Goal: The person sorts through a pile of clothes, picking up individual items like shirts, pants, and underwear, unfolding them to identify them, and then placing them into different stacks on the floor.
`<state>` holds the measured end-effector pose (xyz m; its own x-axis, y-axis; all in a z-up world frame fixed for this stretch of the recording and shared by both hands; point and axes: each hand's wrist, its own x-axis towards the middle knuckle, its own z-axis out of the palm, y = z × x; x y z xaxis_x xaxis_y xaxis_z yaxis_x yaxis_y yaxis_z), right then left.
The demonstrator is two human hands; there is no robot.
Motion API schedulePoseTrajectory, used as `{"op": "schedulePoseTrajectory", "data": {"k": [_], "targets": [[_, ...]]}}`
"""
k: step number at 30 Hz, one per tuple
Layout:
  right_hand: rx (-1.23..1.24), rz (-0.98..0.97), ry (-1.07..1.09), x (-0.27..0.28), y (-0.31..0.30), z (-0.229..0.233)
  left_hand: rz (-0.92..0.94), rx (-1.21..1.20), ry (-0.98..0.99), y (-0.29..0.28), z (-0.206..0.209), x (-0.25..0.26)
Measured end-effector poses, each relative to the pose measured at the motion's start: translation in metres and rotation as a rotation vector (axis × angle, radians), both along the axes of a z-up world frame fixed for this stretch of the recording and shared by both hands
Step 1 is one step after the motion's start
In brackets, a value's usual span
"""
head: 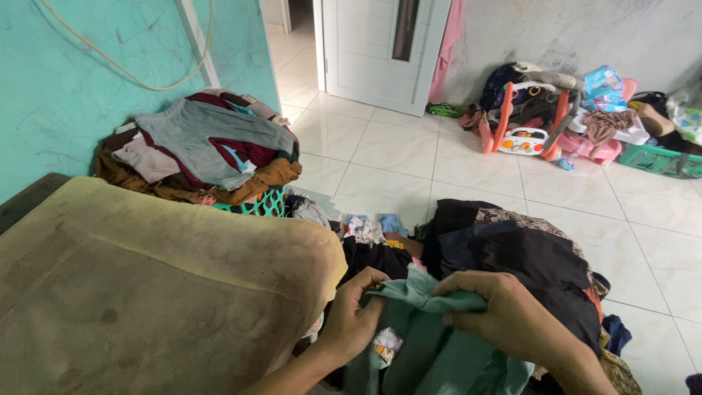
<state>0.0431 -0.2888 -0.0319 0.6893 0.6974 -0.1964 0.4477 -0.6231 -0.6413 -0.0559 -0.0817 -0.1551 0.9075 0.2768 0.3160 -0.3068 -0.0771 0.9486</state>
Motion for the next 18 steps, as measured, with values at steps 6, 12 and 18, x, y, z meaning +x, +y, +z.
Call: {"op": "schedulePoseTrajectory", "data": {"k": [6,12,18], "targets": [[0.328,-0.289,-0.162,0.009,-0.019,-0.028,-0.055,0.346,0.192,0.000,0.027,-0.010],[0.495,-0.344,-0.457,0.007,-0.029,-0.032,0.203,0.771,-0.062,0.013,0.010,0.001],[0.184,-0.403,-0.682,0.007,-0.038,-0.029,0.186,0.586,0.240,0.033,0.021,0.007]]}}
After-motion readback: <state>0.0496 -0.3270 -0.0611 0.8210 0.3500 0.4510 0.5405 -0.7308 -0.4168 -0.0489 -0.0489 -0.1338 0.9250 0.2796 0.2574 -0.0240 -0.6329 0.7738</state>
